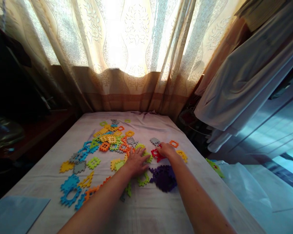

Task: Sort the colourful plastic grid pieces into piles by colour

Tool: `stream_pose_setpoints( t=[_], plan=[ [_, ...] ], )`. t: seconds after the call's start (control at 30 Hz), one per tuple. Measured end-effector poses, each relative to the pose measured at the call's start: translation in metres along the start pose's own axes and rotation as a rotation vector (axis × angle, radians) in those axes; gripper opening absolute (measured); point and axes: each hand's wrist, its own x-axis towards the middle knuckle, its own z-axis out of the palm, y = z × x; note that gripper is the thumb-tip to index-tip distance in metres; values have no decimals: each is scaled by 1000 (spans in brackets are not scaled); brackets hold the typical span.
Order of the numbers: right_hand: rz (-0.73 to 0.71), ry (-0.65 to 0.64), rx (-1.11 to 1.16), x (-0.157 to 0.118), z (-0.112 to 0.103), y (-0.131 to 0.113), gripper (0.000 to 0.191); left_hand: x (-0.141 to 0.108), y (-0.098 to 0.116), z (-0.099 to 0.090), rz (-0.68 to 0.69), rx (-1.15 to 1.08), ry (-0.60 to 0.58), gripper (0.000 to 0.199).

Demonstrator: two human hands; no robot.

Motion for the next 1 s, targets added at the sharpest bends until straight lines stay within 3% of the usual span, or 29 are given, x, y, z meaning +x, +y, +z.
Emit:
stream_pose_setpoints(
  t=[0.13, 0.27, 0.6, 0.83, 1.0],
  plan=[
    [18, -19, -12, 3, 4, 0, 52, 15, -5, 8, -33, -4, -25, 57],
    [43, -49, -18, 3, 5, 0, 58, 15, -18, 11, -65, 7, -14, 52],
    [33, -30, -4, -23, 9, -31, 52, -11, -50, 7, -86, 68, 71, 45],
    [-75, 9, 6, -39, 12, -50, 45, -28, -66, 5, -45, 159, 206, 38],
    [-143, 28, -1, -43, 14, -65, 42, -35, -73, 0, -99, 179, 226, 34]
  ],
)
